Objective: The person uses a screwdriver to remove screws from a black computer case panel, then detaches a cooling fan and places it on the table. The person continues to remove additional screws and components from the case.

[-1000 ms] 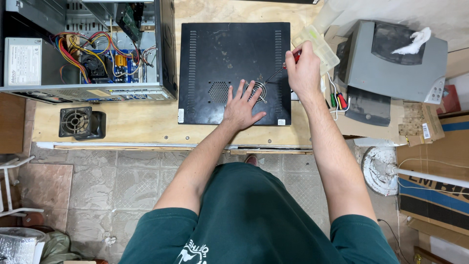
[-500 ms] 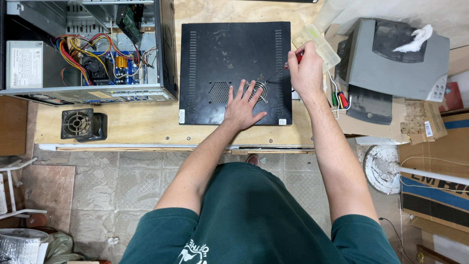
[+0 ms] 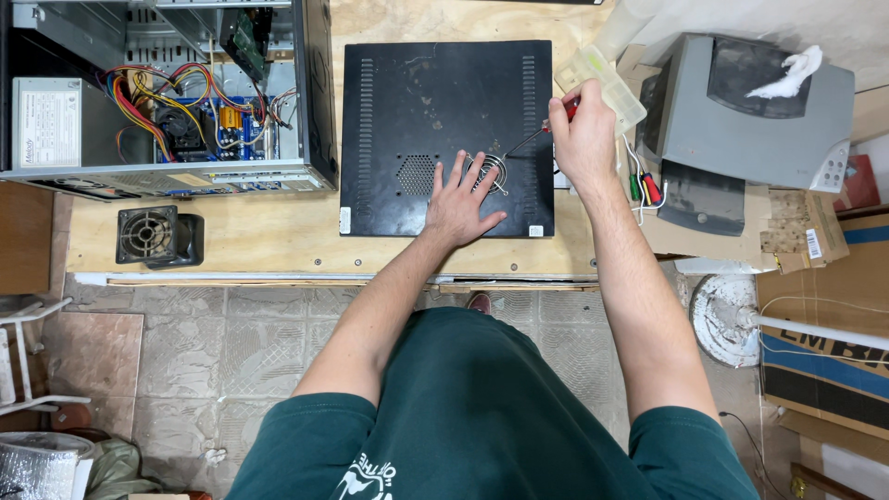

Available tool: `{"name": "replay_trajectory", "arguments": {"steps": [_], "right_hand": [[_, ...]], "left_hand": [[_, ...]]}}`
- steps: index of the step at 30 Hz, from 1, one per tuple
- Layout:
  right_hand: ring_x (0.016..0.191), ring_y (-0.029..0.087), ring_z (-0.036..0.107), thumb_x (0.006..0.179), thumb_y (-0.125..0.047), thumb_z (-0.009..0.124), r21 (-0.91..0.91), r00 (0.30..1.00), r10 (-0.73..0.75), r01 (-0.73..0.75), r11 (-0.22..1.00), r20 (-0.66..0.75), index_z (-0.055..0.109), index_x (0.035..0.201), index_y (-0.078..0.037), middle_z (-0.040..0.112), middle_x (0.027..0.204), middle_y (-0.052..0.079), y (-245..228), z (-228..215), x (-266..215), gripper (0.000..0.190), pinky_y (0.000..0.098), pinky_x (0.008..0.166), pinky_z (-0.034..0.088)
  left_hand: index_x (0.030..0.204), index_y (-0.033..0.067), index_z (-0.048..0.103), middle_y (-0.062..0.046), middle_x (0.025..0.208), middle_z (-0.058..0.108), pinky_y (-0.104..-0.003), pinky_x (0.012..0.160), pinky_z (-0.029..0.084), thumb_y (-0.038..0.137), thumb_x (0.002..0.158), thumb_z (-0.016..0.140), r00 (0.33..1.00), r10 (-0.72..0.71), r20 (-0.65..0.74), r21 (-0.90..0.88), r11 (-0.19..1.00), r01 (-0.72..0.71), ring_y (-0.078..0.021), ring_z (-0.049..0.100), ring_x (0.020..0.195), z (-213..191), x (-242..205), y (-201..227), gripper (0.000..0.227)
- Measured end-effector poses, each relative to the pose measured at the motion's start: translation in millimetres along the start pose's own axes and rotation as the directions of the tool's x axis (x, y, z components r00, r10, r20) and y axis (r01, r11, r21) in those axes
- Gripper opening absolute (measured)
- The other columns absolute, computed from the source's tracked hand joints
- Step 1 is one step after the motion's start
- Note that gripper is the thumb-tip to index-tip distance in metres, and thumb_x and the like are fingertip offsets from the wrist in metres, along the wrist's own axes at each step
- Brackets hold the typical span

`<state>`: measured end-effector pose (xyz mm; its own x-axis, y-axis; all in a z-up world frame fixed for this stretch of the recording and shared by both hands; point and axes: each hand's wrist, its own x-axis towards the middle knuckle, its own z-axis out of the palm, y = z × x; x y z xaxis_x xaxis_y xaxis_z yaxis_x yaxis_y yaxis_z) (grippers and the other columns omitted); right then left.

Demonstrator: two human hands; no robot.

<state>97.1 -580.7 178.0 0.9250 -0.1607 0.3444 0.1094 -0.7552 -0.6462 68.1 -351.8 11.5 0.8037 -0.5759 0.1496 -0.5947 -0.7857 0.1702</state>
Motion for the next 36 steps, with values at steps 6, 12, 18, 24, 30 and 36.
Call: {"name": "replay_trajectory", "arguments": {"steps": [6, 12, 18, 24, 30, 36], "right_hand": [[0.081, 0.029, 0.076, 0.114, -0.019, 0.066, 0.003, 1.0, 0.008, -0.008, 1.0, 0.006, 0.058, 0.108, -0.008, 0.076, 0.089, 0.01, -3, 2, 3, 0.016, 0.0452, 0.076, 0.055], [0.081, 0.026, 0.081, 0.115, -0.019, 0.063, 0.024, 1.0, 0.01, -0.011, 1.0, 0.02, 0.056, 0.109, -0.008, 0.079, 0.086, 0.008, -9, -1, 3, 0.015, 0.043, 0.079, 0.057], [0.081, 0.028, 0.079, 0.114, -0.02, 0.064, 0.006, 1.0, 0.007, -0.007, 1.0, 0.014, 0.058, 0.109, -0.008, 0.077, 0.089, 0.009, -2, 4, 4, 0.015, 0.0449, 0.077, 0.055], [0.081, 0.031, 0.074, 0.114, -0.022, 0.065, -0.02, 1.0, 0.013, -0.013, 1.0, 0.016, 0.059, 0.109, -0.008, 0.077, 0.09, 0.01, 0, 4, 5, 0.016, 0.0471, 0.077, 0.054], [0.079, 0.03, 0.075, 0.114, -0.021, 0.065, -0.006, 1.0, 0.002, -0.002, 1.0, 0.011, 0.058, 0.109, -0.008, 0.077, 0.087, 0.009, -1, 4, 5, 0.016, 0.0461, 0.076, 0.054], [0.08, 0.027, 0.08, 0.115, -0.02, 0.064, 0.008, 1.0, 0.017, -0.017, 1.0, 0.025, 0.057, 0.109, -0.008, 0.077, 0.088, 0.01, -7, 2, 5, 0.015, 0.0443, 0.076, 0.056]], "left_hand": [[0.177, 0.0254, 0.041, -0.01, 0.188, 0.027, -0.076, 0.133, 0.019, 0.085, 0.106, 0.043, 1.0, 0.001, 0.008, -0.009, 1.0, -0.001, -0.0423, 0.019, 0.173, -2, 0, 0, 0.093], [0.178, 0.026, 0.039, -0.01, 0.188, 0.024, -0.075, 0.133, 0.018, 0.085, 0.106, 0.041, 0.999, -0.003, 0.037, -0.014, 1.0, 0.003, -0.042, 0.017, 0.173, -4, 1, 1, 0.093], [0.178, 0.026, 0.038, -0.01, 0.188, 0.023, -0.076, 0.133, 0.017, 0.085, 0.106, 0.042, 0.999, -0.006, 0.05, -0.022, 1.0, 0.008, -0.0423, 0.016, 0.173, -4, 0, 0, 0.094], [0.178, 0.026, 0.04, -0.01, 0.188, 0.026, -0.076, 0.133, 0.018, 0.085, 0.106, 0.043, 1.0, 0.0, 0.022, -0.009, 1.0, 0.0, -0.042, 0.018, 0.173, -2, 0, 0, 0.094], [0.179, 0.026, 0.037, -0.01, 0.189, 0.022, -0.075, 0.134, 0.016, 0.086, 0.106, 0.04, 0.998, -0.005, 0.064, -0.011, 1.0, 0.006, -0.0417, 0.015, 0.173, -6, 1, 0, 0.094], [0.179, 0.0259, 0.038, -0.01, 0.189, 0.023, -0.075, 0.134, 0.016, 0.086, 0.106, 0.042, 0.999, -0.002, 0.048, -0.007, 1.0, 0.002, -0.0415, 0.016, 0.173, -4, 1, -1, 0.095]]}}
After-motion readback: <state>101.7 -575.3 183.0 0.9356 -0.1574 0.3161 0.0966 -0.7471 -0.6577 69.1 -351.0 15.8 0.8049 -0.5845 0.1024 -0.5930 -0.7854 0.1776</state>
